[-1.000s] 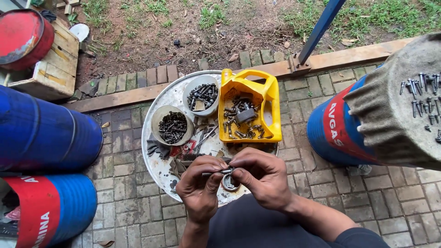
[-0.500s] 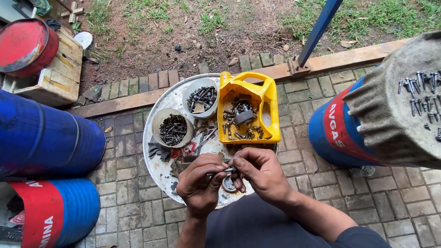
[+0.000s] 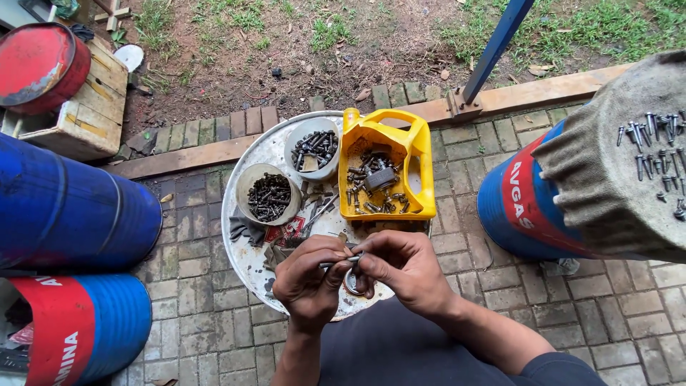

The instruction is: The person cleans small metal screws by hand using a wire brush. They hold the screws and rub them against the brush bristles to remove dirt and rust, then place the cleaned screws into a yellow plastic container on the table.

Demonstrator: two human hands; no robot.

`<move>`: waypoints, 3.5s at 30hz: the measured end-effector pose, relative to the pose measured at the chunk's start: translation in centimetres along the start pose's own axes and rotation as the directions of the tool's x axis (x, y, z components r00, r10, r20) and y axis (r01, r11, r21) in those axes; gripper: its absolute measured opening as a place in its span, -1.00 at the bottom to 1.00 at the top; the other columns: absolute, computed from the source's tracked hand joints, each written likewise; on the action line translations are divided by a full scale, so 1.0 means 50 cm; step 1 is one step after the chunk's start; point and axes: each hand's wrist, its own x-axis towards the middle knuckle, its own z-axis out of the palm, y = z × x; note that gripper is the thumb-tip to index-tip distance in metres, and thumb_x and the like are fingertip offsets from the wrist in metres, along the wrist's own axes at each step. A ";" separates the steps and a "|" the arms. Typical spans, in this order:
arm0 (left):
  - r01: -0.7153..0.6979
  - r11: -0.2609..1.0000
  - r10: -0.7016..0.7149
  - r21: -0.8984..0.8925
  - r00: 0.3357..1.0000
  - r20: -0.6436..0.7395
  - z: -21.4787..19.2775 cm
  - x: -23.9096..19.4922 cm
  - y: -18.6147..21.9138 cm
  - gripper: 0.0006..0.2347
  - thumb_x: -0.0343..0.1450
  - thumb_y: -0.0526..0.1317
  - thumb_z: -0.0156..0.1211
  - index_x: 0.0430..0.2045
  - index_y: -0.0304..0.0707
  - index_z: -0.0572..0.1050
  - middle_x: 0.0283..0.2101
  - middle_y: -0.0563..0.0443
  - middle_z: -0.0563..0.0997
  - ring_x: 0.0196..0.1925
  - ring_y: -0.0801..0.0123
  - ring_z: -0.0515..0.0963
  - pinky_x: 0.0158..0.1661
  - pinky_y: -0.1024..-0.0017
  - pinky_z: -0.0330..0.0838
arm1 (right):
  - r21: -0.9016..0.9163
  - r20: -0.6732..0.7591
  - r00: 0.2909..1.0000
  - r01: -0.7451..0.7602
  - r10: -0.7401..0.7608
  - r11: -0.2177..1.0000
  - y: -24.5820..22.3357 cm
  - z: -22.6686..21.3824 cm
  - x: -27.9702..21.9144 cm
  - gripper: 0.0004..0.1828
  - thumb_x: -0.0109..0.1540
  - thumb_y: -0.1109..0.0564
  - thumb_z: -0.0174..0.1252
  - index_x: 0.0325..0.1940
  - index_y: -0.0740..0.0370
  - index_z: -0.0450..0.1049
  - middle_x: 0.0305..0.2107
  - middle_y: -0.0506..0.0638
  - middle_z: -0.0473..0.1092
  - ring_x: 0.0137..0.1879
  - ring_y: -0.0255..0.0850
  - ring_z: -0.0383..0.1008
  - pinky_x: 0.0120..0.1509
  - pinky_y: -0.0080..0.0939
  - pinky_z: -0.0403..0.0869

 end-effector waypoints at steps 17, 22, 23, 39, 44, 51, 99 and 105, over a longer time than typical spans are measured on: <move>0.163 0.977 -0.188 0.136 0.961 0.202 -0.027 0.004 0.031 -0.92 0.41 -0.37 0.26 -0.29 -0.38 0.56 -0.30 -0.15 0.65 -0.25 0.21 0.68 -0.18 0.40 0.62 | -0.048 0.043 0.979 0.202 -0.200 0.978 -0.020 -0.006 -0.016 -0.73 0.37 0.14 0.13 -0.05 0.45 0.55 -0.32 0.27 0.45 -0.37 -0.03 0.58 -0.31 -0.14 0.66; 0.089 0.943 -0.212 0.320 0.903 0.374 -0.018 -0.010 0.038 -0.85 0.50 -0.35 0.03 -0.13 -0.45 0.48 -0.22 -0.20 0.61 -0.22 0.21 0.63 -0.19 0.39 0.59 | -0.149 0.021 0.980 0.200 -0.199 0.968 -0.019 -0.018 -0.018 -0.75 0.34 0.18 0.16 -0.08 0.48 0.57 -0.30 0.26 0.47 -0.37 -0.08 0.56 -0.30 -0.19 0.69; 0.121 0.934 -0.245 0.338 0.903 0.353 -0.017 -0.014 0.039 -0.86 0.52 -0.34 -0.03 -0.16 -0.43 0.45 -0.27 -0.17 0.55 -0.27 0.21 0.56 -0.24 0.35 0.49 | -0.154 -0.035 0.985 0.160 -0.167 0.975 -0.013 -0.027 -0.020 -0.77 0.26 0.24 0.24 -0.07 0.48 0.57 -0.26 0.23 0.49 -0.31 -0.12 0.58 -0.23 -0.24 0.68; 0.535 0.816 -0.446 -0.219 0.824 0.348 0.023 -0.028 0.072 -0.80 0.57 -0.15 -0.11 -0.31 -0.32 0.37 -0.45 0.06 0.30 -0.48 0.48 0.24 -0.37 0.48 0.21 | -0.220 0.080 0.978 0.204 -0.190 0.954 -0.089 -0.054 -0.049 -0.69 0.11 0.29 0.41 -0.09 0.44 0.56 -0.30 0.23 0.53 -0.18 -0.09 0.60 -0.05 -0.22 0.61; 0.542 0.796 -0.431 -0.270 0.820 0.377 0.020 -0.036 0.062 -0.81 0.58 -0.15 -0.08 -0.25 -0.32 0.37 -0.33 0.00 0.34 -0.46 0.46 0.32 -0.39 0.50 0.25 | -0.292 0.154 0.965 0.248 -0.210 0.924 -0.108 -0.040 -0.046 -0.86 0.15 0.25 0.38 -0.23 0.29 0.61 -0.38 0.12 0.54 -0.25 -0.13 0.56 -0.13 -0.21 0.56; 0.355 0.933 -0.321 -0.053 0.890 0.324 0.013 -0.031 0.062 -0.87 0.55 -0.24 0.03 -0.15 -0.34 0.42 -0.24 -0.10 0.57 -0.18 0.24 0.58 -0.12 0.38 0.50 | -0.333 0.135 0.976 0.205 -0.168 0.921 -0.105 -0.030 -0.043 -0.94 0.20 0.28 0.32 -0.24 0.30 0.62 -0.33 0.13 0.49 -0.20 -0.19 0.54 -0.15 -0.33 0.57; 0.414 0.909 -0.403 0.044 0.848 0.346 -0.009 -0.037 -0.066 -0.80 0.57 -0.21 -0.07 -0.35 -0.31 0.48 -0.54 -0.09 0.44 -0.48 0.30 0.42 -0.41 0.29 0.38 | -0.318 -0.021 0.950 0.288 -0.310 0.903 -0.052 -0.064 -0.011 -0.88 0.07 0.47 0.37 -0.34 0.45 0.59 -0.41 0.25 0.51 -0.29 -0.22 0.46 -0.15 -0.19 0.52; 0.864 0.433 -0.826 -0.257 0.494 0.271 0.006 -0.136 -0.194 -0.74 0.62 -0.19 -0.33 -0.20 -0.30 0.40 -0.34 0.04 0.39 -0.19 0.31 0.43 -0.12 0.40 0.33 | -0.628 -0.003 0.944 0.256 -0.331 0.735 -0.004 -0.094 0.017 -0.88 0.05 0.37 0.36 -0.37 0.26 0.63 -0.21 0.19 0.54 -0.07 -0.05 0.57 0.06 0.00 0.50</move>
